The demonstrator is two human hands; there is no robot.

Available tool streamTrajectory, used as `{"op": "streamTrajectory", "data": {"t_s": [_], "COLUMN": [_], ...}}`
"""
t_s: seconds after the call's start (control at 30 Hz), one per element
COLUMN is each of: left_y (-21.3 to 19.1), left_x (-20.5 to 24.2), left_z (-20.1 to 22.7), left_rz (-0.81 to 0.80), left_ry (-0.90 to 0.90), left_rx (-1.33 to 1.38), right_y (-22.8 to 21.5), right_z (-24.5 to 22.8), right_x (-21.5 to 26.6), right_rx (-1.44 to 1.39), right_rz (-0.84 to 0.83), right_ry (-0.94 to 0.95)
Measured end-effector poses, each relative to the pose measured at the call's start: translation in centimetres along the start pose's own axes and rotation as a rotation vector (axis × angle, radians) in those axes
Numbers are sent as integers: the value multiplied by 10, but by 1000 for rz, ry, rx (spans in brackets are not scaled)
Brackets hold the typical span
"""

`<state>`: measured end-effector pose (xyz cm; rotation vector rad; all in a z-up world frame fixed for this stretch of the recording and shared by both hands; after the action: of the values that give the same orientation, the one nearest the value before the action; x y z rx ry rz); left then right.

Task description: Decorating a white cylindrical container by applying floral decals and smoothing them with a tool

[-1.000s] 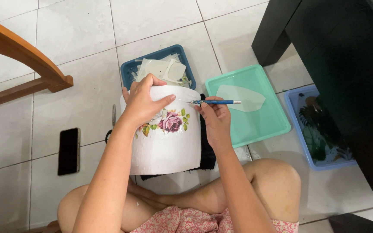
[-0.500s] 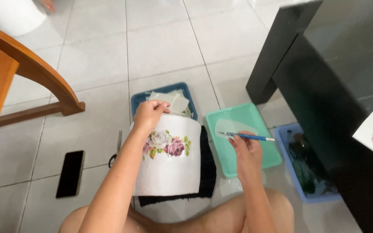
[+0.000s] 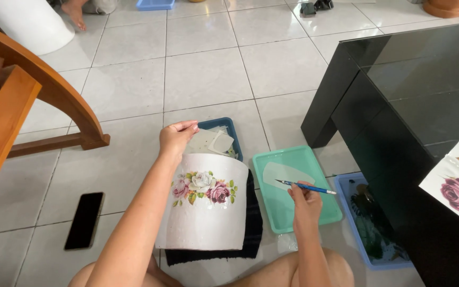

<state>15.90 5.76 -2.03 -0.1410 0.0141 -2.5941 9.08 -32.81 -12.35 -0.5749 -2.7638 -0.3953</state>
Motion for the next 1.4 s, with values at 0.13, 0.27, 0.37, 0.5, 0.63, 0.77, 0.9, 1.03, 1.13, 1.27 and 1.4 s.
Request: {"op": "streamTrajectory", "data": {"t_s": [0.13, 0.27, 0.37, 0.5, 0.63, 0.77, 0.9, 1.03, 1.13, 1.27, 1.4], "left_y": [4, -2, -2, -5, -6, -7, -1, 1, -2, 2, -5], "left_x": [-5, -22, -36, -71, -87, -99, -73, -54, -53, -55, -92], "left_z": [3, 13, 20, 2, -10, -23, -5, 14, 18, 17, -16], "left_rz": [-7, 77, 86, 93, 112, 87, 27, 16, 38, 29, 39], "left_ry": [-33, 86, 170, 165, 163, 166, 61, 11, 18, 26, 86], "left_rx": [25, -121, -393, -641, -676, -740, -702, -731, -790, -807, -865], "right_y": [-6, -3, 2, 5, 7, 10, 11, 12, 13, 14, 16], "right_z": [3, -4, -12, -15, -16, -18, -21, -19, -16, -21, -27], "right_x": [-12, -10, -9, -9, -11, -9, -9, -11, -12, -10, -7], "right_rx": [15, 30, 66, 65, 78, 75, 83, 80, 69, 73, 63], "right_rz": [31, 28, 11, 10, 2, 3, 12, 3, -2, -5, -6], "right_ry": [6, -55, -123, -125, -137, -149, -145, -138, -140, -145, -145]}}
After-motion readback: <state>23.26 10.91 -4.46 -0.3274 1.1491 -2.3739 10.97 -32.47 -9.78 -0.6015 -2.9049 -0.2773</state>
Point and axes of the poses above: each hand's wrist, its own x-axis away from the middle knuckle, its own y-axis out of the palm, z = x × y, the point moved 10 cm from there along -x, towards the middle knuckle, and after that the axes turned 3 degrees about y, right-handed, at the moved point
